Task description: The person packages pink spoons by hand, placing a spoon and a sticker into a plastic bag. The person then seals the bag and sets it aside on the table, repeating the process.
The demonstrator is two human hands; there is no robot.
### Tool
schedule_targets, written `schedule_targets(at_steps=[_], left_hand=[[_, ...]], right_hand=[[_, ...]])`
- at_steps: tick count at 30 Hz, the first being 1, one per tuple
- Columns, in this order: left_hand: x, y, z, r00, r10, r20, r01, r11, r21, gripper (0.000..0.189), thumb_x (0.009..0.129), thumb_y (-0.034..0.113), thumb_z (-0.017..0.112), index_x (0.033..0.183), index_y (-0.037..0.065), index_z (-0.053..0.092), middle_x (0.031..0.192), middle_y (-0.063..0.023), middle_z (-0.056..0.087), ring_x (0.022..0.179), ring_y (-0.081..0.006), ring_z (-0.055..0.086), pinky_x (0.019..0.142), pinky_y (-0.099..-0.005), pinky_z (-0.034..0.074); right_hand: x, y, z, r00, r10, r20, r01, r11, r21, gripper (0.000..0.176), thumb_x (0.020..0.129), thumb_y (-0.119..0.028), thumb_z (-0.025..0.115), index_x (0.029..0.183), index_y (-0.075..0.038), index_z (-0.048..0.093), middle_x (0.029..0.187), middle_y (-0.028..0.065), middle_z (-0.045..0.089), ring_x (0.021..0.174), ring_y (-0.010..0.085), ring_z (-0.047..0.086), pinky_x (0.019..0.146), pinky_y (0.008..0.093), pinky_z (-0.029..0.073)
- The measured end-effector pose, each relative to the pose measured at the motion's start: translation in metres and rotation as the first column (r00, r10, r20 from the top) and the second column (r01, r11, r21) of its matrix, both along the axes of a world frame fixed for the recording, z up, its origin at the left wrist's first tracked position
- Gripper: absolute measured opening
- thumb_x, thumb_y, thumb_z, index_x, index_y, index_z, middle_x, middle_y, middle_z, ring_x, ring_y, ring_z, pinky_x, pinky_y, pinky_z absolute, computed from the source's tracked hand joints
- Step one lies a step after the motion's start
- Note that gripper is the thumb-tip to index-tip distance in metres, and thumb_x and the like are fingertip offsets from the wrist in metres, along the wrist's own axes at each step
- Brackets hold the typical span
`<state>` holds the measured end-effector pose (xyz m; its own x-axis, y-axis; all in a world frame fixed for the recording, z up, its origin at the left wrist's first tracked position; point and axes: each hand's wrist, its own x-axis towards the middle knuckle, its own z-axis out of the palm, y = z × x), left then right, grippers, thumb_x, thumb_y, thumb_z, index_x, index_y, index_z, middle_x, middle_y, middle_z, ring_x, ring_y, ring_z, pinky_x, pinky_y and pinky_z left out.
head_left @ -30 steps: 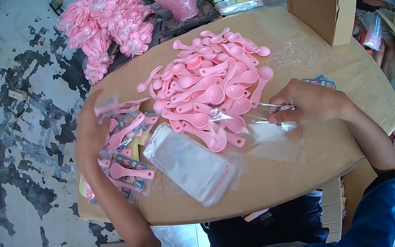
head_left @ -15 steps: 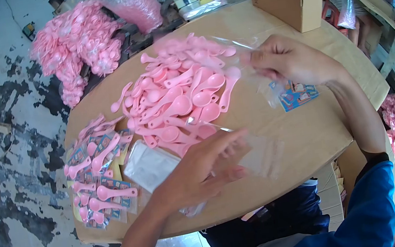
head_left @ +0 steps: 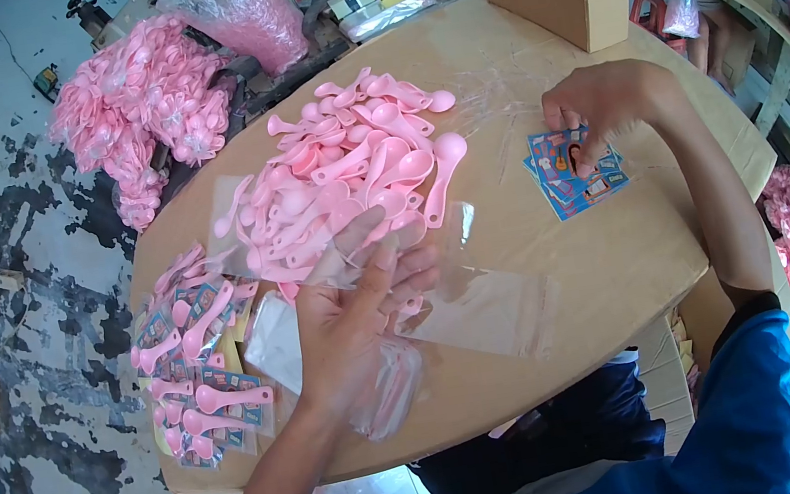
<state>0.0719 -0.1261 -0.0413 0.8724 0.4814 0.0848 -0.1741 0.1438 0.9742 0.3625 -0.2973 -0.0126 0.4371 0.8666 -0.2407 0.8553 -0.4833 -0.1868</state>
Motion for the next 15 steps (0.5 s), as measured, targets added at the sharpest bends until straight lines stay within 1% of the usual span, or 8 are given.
schedule_targets(at_steps=[2,5,8,10,11,13,14,15], left_hand=[[0.000,0.001,-0.001,0.999,0.029,0.028,-0.029,0.999,-0.015,0.034,0.098,0.013,0.054,0.128,-0.002,0.051,0.115,-0.0178,0.064,0.102,-0.0233,0.065,0.088,-0.0357,0.055],[-0.001,0.006,-0.004,0.997,0.059,0.055,-0.059,0.998,-0.003,0.031,0.097,0.016,0.056,0.124,-0.002,0.056,0.112,-0.0163,0.066,0.099,-0.0217,0.066,0.087,-0.0350,0.055],[-0.001,0.010,-0.005,0.997,0.050,0.063,-0.051,0.999,0.016,0.029,0.097,0.018,0.058,0.119,-0.001,0.059,0.109,-0.0151,0.067,0.097,-0.0205,0.067,0.086,-0.0343,0.055],[-0.002,0.011,-0.004,0.998,0.032,0.060,-0.034,0.999,0.025,0.028,0.097,0.019,0.059,0.117,0.000,0.060,0.108,-0.0143,0.068,0.097,-0.0199,0.067,0.085,-0.0337,0.055],[-0.002,0.011,-0.004,0.998,0.037,0.054,-0.038,0.999,0.019,0.027,0.097,0.017,0.058,0.118,0.000,0.059,0.109,-0.0151,0.067,0.097,-0.0217,0.067,0.086,-0.0357,0.055],[-0.001,0.012,-0.004,0.998,0.052,0.046,-0.052,0.999,0.003,0.027,0.097,0.013,0.057,0.120,-0.001,0.058,0.110,-0.0166,0.065,0.096,-0.0254,0.067,0.086,-0.0397,0.056],[-0.001,0.012,-0.003,0.996,0.066,0.059,-0.066,0.998,0.001,0.028,0.097,0.013,0.057,0.121,-0.001,0.057,0.110,-0.0167,0.065,0.097,-0.0251,0.066,0.086,-0.0392,0.055],[-0.001,0.012,-0.002,0.994,0.081,0.071,-0.081,0.997,-0.001,0.028,0.097,0.014,0.057,0.121,-0.001,0.057,0.110,-0.0168,0.065,0.098,-0.0249,0.066,0.086,-0.0388,0.055]], right_hand=[[-0.005,0.006,0.009,0.997,-0.076,-0.032,0.073,0.994,-0.075,0.063,0.055,-0.033,0.091,0.101,-0.004,0.062,0.094,0.0086,0.066,0.087,0.0243,0.064,0.069,0.0350,0.049],[0.002,0.006,0.006,0.995,-0.064,-0.078,0.069,0.996,0.055,0.058,0.057,-0.034,0.091,0.097,-0.002,0.062,0.089,0.0084,0.067,0.082,0.0224,0.064,0.067,0.0330,0.048],[-0.003,0.006,0.015,0.993,-0.021,-0.112,0.033,0.994,0.105,0.055,0.059,-0.033,0.089,0.098,-0.002,0.066,0.086,0.0089,0.068,0.080,0.0239,0.064,0.068,0.0335,0.048],[-0.006,0.008,0.017,0.985,0.014,-0.173,0.015,0.986,0.167,0.050,0.062,-0.032,0.088,0.096,-0.002,0.067,0.080,0.0082,0.067,0.079,0.0228,0.065,0.067,0.0335,0.048],[-0.008,0.010,0.017,0.978,0.034,-0.203,0.006,0.981,0.196,0.047,0.064,-0.031,0.087,0.095,-0.002,0.067,0.076,0.0078,0.066,0.079,0.0223,0.065,0.067,0.0335,0.048],[-0.013,0.013,0.019,0.990,0.082,-0.113,-0.051,0.966,0.255,0.038,0.071,-0.027,0.083,0.095,-0.002,0.068,0.072,0.0071,0.065,0.076,0.0217,0.065,0.067,0.0339,0.048],[-0.017,0.016,0.020,0.992,0.107,-0.066,-0.084,0.955,0.283,0.034,0.074,-0.025,0.081,0.094,-0.002,0.068,0.070,0.0068,0.064,0.075,0.0214,0.066,0.067,0.0340,0.048],[-0.021,0.019,0.020,0.994,0.089,-0.061,-0.059,0.925,0.376,0.031,0.078,-0.024,0.078,0.097,-0.002,0.067,0.070,0.0062,0.063,0.071,0.0201,0.065,0.064,0.0331,0.048]])
